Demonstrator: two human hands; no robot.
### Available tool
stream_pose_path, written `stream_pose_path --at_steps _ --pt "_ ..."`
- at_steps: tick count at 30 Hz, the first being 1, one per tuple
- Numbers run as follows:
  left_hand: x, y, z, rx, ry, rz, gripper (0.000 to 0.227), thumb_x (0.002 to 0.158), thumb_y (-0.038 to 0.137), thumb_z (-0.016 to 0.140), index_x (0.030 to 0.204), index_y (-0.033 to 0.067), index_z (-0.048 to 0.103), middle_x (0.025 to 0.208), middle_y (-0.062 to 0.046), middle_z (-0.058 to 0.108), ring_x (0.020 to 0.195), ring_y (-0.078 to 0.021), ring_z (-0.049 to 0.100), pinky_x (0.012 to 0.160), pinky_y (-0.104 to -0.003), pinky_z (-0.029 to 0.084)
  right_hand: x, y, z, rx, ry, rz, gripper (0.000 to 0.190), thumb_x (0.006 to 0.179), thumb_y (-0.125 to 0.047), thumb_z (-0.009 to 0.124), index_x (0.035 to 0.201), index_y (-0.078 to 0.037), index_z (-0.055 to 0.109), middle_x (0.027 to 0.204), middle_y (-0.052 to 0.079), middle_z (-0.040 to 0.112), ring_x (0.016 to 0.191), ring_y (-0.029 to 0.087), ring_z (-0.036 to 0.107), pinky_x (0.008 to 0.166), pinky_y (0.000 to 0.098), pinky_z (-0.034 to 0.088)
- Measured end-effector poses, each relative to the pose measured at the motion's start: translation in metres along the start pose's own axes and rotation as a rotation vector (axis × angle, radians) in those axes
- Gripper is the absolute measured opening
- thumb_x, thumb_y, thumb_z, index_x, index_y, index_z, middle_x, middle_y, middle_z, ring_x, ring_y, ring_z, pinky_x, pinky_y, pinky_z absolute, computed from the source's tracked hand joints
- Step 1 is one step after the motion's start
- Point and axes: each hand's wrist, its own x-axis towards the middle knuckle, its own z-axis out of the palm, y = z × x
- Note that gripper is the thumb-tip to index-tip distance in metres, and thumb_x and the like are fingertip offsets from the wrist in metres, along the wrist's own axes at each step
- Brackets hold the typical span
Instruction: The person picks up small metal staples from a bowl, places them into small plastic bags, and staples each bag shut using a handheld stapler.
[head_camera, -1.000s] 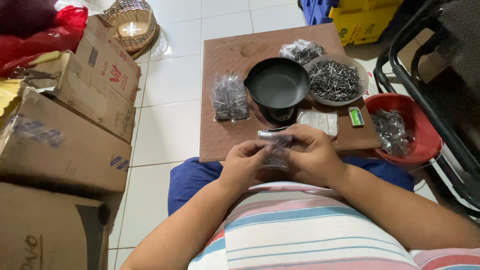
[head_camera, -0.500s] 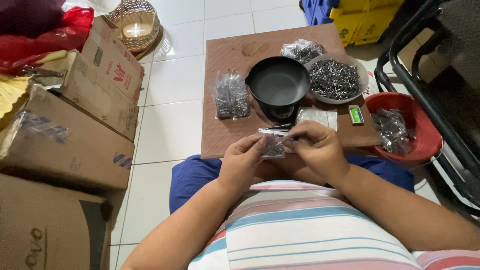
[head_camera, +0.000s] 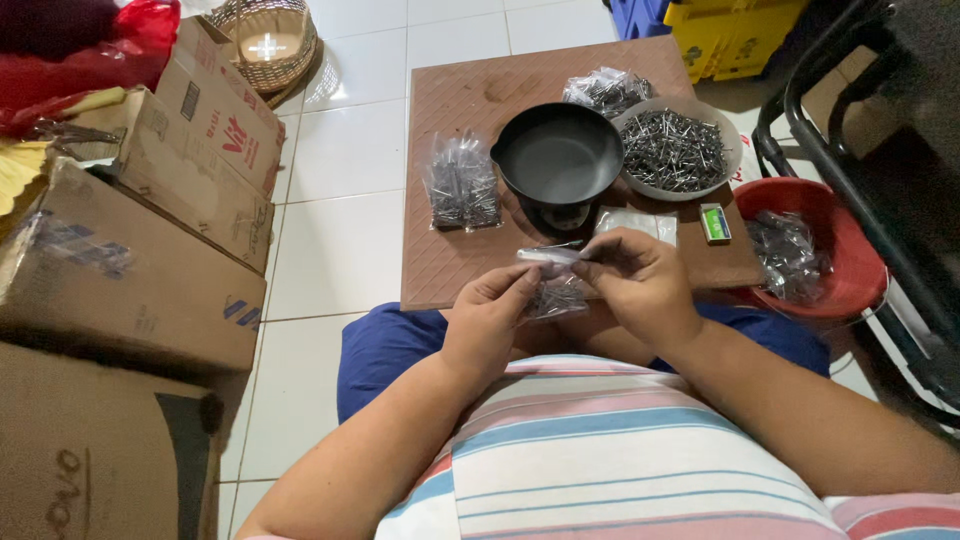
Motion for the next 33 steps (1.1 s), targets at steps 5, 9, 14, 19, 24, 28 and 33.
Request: stream_pose_path --at_steps 5,9,14,19,24,28,33 --pt "0.002 -0.006 -0.001 0.003 0.015 -0.029 0.017 0.082 0.007 0.062 0.094 -0.0037 0.063 0.080 -0.020 0.065 0.071 -0.0251 0.065 0.060 -0.038 0.056 -0.005 -0.003 0.002 0.074 0.050 -0.119 0.016 0.068 0.009 0.069 0.077 -0.002 0.062 0.070 0.007 0.059 0.069 0.010 0.058 0.067 0.0246 0.048" --pt "0.001 -0.010 0.005 -0.004 0.004 -0.050 0.017 0.081 0.007 0.063 0.094 -0.0040 0.064 0.080 -0.021 0.065 0.071 -0.0263 0.065 0.058 -0.040 0.056 -0.003 -0.012 -0.002 -0.099 0.006 -0.374 0.018 0.063 0.008 0.072 0.073 -0.004 0.066 0.070 0.009 0.059 0.067 0.019 0.062 0.065 0.0286 0.049" --pt "0.007 -0.014 -0.001 0.007 0.000 -0.065 0.018 0.082 0.007 0.062 0.096 -0.0044 0.063 0.079 -0.022 0.064 0.070 -0.0279 0.065 0.057 -0.041 0.055 -0.001 -0.004 0.002 -0.048 -0.068 -0.318 0.018 0.059 0.006 0.073 0.073 -0.005 0.068 0.079 0.012 0.061 0.075 0.020 0.062 0.072 0.0312 0.048" --pt "0.003 -0.008 0.006 0.020 -0.005 -0.085 0.019 0.081 0.008 0.063 0.096 -0.0037 0.064 0.079 -0.022 0.064 0.068 -0.0285 0.065 0.056 -0.042 0.055 -0.002 -0.014 0.002 0.042 -0.156 -0.173 0.014 0.062 0.002 0.073 0.074 -0.003 0.068 0.079 0.014 0.063 0.078 0.021 0.063 0.075 0.0304 0.048" --pt "0.011 -0.012 0.000 0.055 0.011 -0.114 0.020 0.082 0.009 0.062 0.098 -0.0035 0.063 0.078 -0.023 0.064 0.068 -0.0288 0.065 0.055 -0.044 0.054 -0.004 -0.013 0.004 0.055 -0.140 -0.058 0.013 0.066 0.005 0.068 0.078 0.000 0.067 0.075 0.014 0.062 0.073 0.018 0.060 0.069 0.0295 0.047" --pt "0.002 -0.008 0.003 0.082 -0.001 -0.104 0.021 0.081 0.008 0.063 0.099 -0.0031 0.063 0.079 -0.021 0.064 0.071 -0.0271 0.065 0.058 -0.042 0.055 -0.003 -0.003 0.000 0.075 -0.129 -0.034 0.017 0.064 0.011 0.066 0.076 -0.001 0.067 0.070 0.011 0.062 0.069 0.015 0.060 0.068 0.0261 0.047" --pt "-0.008 0.004 0.012 0.221 -0.058 0.028 0.025 0.078 0.006 0.065 0.102 -0.0009 0.063 0.082 -0.016 0.066 0.079 -0.0163 0.062 0.069 -0.036 0.055 -0.003 0.002 0.001 0.122 -0.108 0.049 0.017 0.068 0.008 0.068 0.080 -0.003 0.067 0.071 0.005 0.064 0.070 0.008 0.060 0.068 0.0223 0.048"
